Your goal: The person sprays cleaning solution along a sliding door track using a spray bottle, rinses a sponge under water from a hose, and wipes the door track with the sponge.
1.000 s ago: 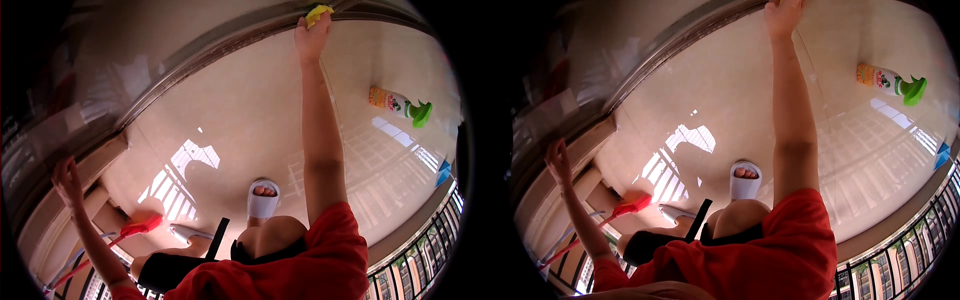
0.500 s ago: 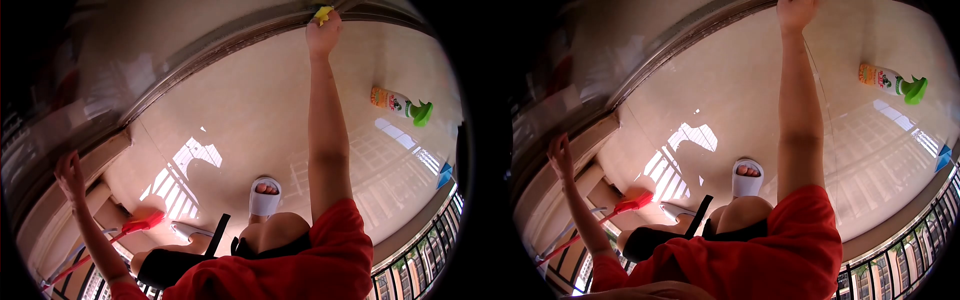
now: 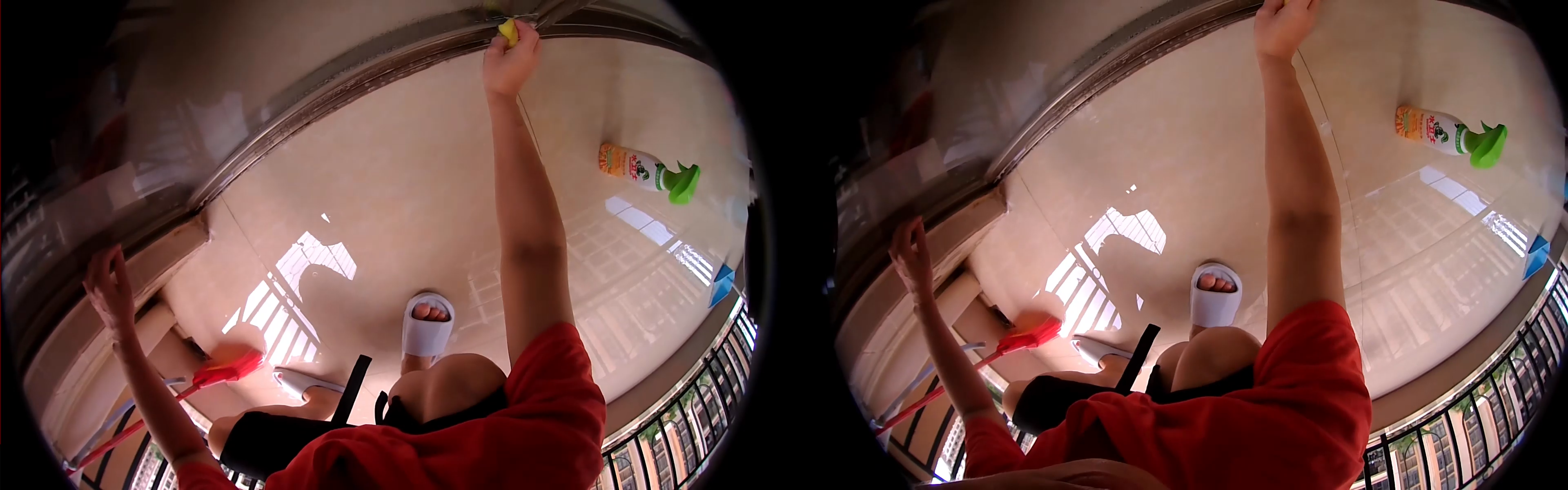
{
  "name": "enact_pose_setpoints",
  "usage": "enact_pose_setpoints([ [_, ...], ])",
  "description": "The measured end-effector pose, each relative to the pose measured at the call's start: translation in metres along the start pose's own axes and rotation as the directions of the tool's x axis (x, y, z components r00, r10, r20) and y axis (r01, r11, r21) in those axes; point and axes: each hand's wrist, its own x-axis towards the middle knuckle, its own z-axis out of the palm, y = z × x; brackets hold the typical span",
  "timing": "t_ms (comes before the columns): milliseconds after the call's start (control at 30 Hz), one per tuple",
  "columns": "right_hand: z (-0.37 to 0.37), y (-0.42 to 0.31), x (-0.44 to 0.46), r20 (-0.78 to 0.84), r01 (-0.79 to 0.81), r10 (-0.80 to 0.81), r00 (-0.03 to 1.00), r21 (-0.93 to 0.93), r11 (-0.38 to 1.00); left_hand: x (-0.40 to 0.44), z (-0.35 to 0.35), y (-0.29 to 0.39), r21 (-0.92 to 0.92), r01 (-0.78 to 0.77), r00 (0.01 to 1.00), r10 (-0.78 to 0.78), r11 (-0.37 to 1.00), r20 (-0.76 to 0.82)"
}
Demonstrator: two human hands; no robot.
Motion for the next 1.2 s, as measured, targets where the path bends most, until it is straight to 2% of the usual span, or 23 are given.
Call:
enact_pose_setpoints([
  [67,-0.028,0.002,0.004,0.193,-0.182,0.113,0.975,0.390,0.903,-0.001,0.002,-0.003,-0.027,0.009,1.000,-0.009,1.000,0.004],
  [100,-0.057,0.014,0.013,0.394,-0.381,0.134,0.909,0.657,0.650,-0.002,0.002,-0.005,-0.038,0.014,1.000,-0.014,0.999,0.006],
  [167,-0.061,0.024,0.016,0.360,-0.399,0.185,0.915,0.729,0.557,-0.001,0.000,-0.002,-0.021,0.007,1.000,-0.007,1.000,0.003],
  [200,-0.043,0.029,0.016,0.106,-0.242,0.223,0.969,0.573,0.783,-0.001,0.000,-0.002,-0.013,0.004,1.000,-0.004,1.000,0.002],
  [233,-0.037,0.021,0.018,-0.037,-0.157,0.184,0.982,0.376,0.913,-0.001,0.000,-0.002,-0.004,0.001,1.000,-0.001,1.000,0.001],
  [267,-0.032,0.013,0.021,-0.178,-0.117,0.141,0.974,0.140,0.983,-0.001,0.000,-0.003,0.006,-0.002,1.000,0.002,1.000,0.000],
  [300,-0.034,-0.019,0.034,-0.198,-0.115,0.103,0.975,-0.052,0.992,-0.001,0.000,-0.003,0.015,-0.005,1.000,0.006,1.000,-0.001],
  [367,-0.032,-0.014,0.039,-0.125,-0.003,-0.023,0.992,-0.207,0.978,-0.002,-0.001,-0.002,0.016,0.006,1.000,-0.006,1.000,0.010],
  [433,-0.022,0.044,0.038,0.007,0.156,-0.157,0.988,-0.146,0.977,-0.001,-0.002,0.001,0.021,0.010,1.000,-0.011,1.000,0.014],
  [500,-0.015,0.062,0.042,0.086,0.209,-0.199,0.976,-0.137,0.968,0.000,-0.002,0.002,0.030,0.007,1.000,-0.007,1.000,0.015],
  [600,-0.025,0.053,0.033,0.052,0.257,-0.254,0.966,-0.050,0.965,0.002,-0.002,0.001,-0.010,-0.009,1.000,0.009,1.000,0.015],
  [667,-0.023,0.034,0.032,0.075,0.196,-0.188,0.979,-0.119,0.973,0.002,-0.003,0.002,-0.008,-0.009,1.000,0.009,1.000,0.012],
  [700,-0.018,0.025,0.032,0.123,0.111,-0.083,0.989,-0.243,0.964,0.002,-0.003,0.003,-0.008,-0.010,1.000,0.010,1.000,0.013],
  [767,-0.016,0.013,0.025,0.095,0.080,-0.058,0.994,-0.253,0.964,0.001,-0.002,0.000,-0.022,-0.004,1.000,0.004,1.000,0.022],
  [800,-0.020,0.007,0.021,0.019,0.140,-0.139,0.990,-0.136,0.981,0.001,-0.001,-0.001,-0.029,0.002,1.000,-0.001,1.000,0.024],
  [867,-0.019,0.009,0.015,-0.018,0.187,-0.188,0.982,-0.033,0.982,0.001,-0.001,0.001,-0.017,-0.002,1.000,0.002,1.000,0.016],
  [900,-0.012,0.011,0.012,0.031,0.166,-0.165,0.986,-0.041,0.985,0.002,-0.001,0.001,-0.011,-0.004,1.000,0.004,1.000,0.010],
  [1000,-0.012,0.032,0.020,0.164,0.096,-0.109,0.980,0.090,0.991,0.001,-0.001,0.003,0.021,-0.022,1.000,0.022,1.000,-0.007],
  [1033,-0.017,0.056,0.039,0.256,0.085,-0.117,0.959,0.130,0.988,0.002,-0.001,0.004,0.016,-0.021,1.000,0.021,1.000,0.003],
  [1100,-0.014,0.076,0.040,0.308,0.119,-0.144,0.940,0.098,0.988,0.002,-0.004,0.004,0.009,-0.012,1.000,0.011,1.000,0.025],
  [1200,0.002,0.078,0.025,0.144,0.216,-0.200,0.969,-0.107,0.971,0.001,-0.002,0.001,0.007,-0.001,1.000,0.001,1.000,0.009],
])
